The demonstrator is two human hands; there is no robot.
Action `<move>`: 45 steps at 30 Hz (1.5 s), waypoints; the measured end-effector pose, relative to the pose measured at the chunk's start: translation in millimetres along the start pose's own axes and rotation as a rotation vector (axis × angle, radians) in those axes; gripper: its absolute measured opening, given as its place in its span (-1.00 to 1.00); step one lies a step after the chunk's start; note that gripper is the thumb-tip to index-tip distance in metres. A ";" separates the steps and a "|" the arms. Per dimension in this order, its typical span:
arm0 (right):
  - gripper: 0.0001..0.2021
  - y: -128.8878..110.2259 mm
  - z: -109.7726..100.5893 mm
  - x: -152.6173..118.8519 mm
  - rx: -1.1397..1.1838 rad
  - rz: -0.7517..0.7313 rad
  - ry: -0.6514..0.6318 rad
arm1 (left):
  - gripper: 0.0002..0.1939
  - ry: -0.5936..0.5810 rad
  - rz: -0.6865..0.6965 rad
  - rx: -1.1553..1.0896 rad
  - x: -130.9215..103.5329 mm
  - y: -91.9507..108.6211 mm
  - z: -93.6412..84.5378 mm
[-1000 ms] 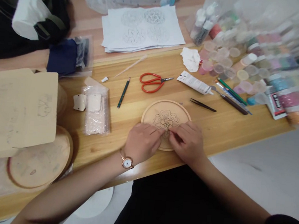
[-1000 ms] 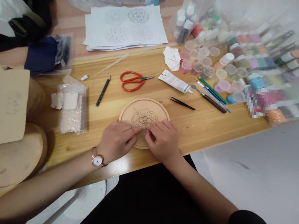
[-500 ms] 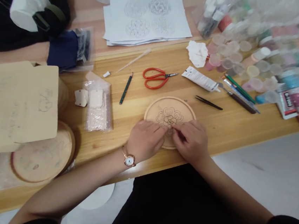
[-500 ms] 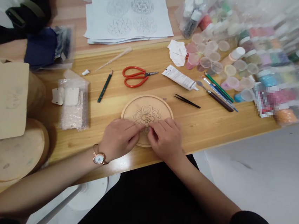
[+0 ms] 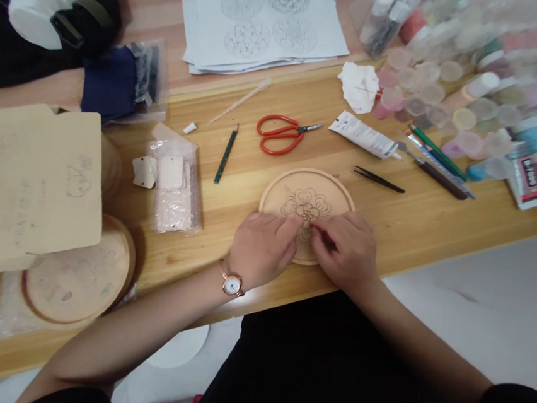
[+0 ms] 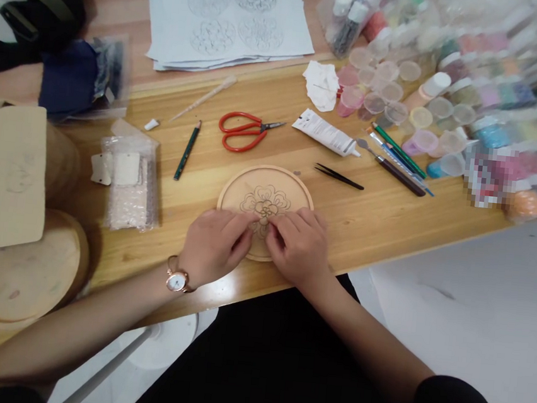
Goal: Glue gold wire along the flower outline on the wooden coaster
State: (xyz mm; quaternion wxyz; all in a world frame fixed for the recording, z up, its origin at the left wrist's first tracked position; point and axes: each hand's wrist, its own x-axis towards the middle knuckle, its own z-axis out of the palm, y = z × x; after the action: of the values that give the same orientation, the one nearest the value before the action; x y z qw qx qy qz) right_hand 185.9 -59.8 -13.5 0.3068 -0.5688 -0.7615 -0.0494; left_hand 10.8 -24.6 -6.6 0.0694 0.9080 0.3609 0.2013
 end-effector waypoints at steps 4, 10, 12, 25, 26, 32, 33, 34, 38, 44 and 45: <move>-0.90 0.1 0.5 -0.1 0.011 -0.008 0.010 | -0.78 0.022 0.025 -0.029 -1.3 -1.4 0.5; -0.90 0.6 1.2 -0.8 0.000 0.000 0.008 | -0.74 0.059 0.048 -0.058 -3.2 -3.5 3.2; -0.89 0.6 1.0 -0.6 -0.001 -0.004 0.006 | -0.73 0.061 0.046 -0.063 -3.2 -3.7 3.3; -0.89 0.0 1.8 -1.6 0.035 0.006 0.017 | -0.73 0.075 0.054 -0.080 -2.5 -4.4 3.1; -0.90 0.1 1.6 -1.5 0.033 0.003 0.016 | -0.72 0.075 0.054 -0.080 -2.6 -4.3 3.1; -0.90 0.1 -0.9 -1.7 0.003 0.022 0.015 | -0.72 0.055 0.050 -0.068 -3.1 -4.2 3.0; -0.90 0.2 -1.5 -2.0 -0.005 0.036 0.032 | -0.72 0.052 0.049 -0.064 -3.2 -4.3 3.1; -0.89 0.2 -2.0 -2.3 -0.011 0.051 0.050 | -0.72 0.051 0.050 -0.062 -3.2 -4.4 3.2; -0.89 0.7 -2.7 -3.6 -0.022 0.077 0.069 | -0.72 0.061 0.058 -0.058 -3.3 -4.6 4.0; -0.89 0.7 -1.2 -3.1 -0.009 0.023 0.044 | -0.72 0.092 0.066 -0.059 -3.2 -3.7 4.5; -0.89 0.7 -0.9 -2.9 -0.012 0.013 0.043 | -0.72 0.094 0.067 -0.060 -3.1 -3.6 4.5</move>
State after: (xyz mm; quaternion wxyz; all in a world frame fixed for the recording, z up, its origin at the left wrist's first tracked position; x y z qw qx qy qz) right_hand 187.4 -62.4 -14.5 0.3202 -0.5744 -0.7506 -0.0643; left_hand 8.4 -24.1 -12.6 0.0725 0.9066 0.3270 0.2568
